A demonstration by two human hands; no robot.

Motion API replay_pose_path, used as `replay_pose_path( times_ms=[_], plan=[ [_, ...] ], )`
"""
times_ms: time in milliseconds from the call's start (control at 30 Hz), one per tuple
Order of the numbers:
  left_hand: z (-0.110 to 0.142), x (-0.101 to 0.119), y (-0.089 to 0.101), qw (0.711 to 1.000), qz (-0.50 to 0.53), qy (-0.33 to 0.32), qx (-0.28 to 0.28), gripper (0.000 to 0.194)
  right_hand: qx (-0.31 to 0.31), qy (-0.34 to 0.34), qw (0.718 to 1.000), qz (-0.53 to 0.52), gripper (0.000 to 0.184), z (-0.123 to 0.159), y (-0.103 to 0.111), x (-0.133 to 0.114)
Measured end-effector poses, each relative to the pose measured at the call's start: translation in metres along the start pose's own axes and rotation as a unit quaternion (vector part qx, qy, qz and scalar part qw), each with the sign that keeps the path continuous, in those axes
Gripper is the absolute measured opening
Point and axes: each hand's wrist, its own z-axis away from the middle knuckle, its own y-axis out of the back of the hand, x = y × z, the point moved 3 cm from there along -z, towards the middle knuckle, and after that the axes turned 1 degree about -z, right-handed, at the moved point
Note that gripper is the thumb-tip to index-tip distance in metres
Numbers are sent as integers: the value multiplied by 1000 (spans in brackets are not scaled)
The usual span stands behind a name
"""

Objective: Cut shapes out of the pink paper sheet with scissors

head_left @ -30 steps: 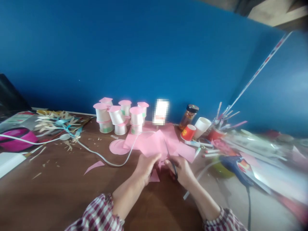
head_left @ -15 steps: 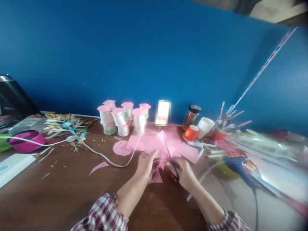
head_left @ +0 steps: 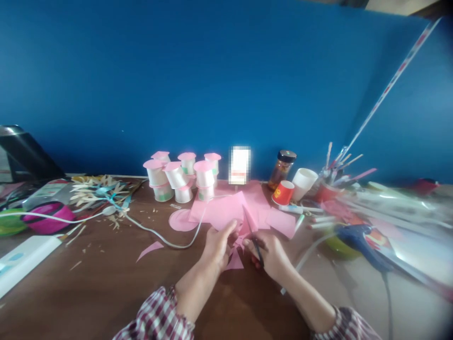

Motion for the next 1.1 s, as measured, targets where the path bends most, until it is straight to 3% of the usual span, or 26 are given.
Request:
replay_pose_path(
  times_ms=[300, 700, 1100],
  plan=[
    [-1, 7, 3, 998, -57, -14, 21, 22, -18, -4, 1000, -15, 20, -2, -2, 5],
    [3, 5, 4, 996, -63, 12, 56, 36, -59, 20, 998, -25, 22, 0, -9, 4],
    [9, -5, -1, 1000, -24, -10, 18, 34, -65, 38, 997, -8, 25, 0, -15, 9]
  ],
)
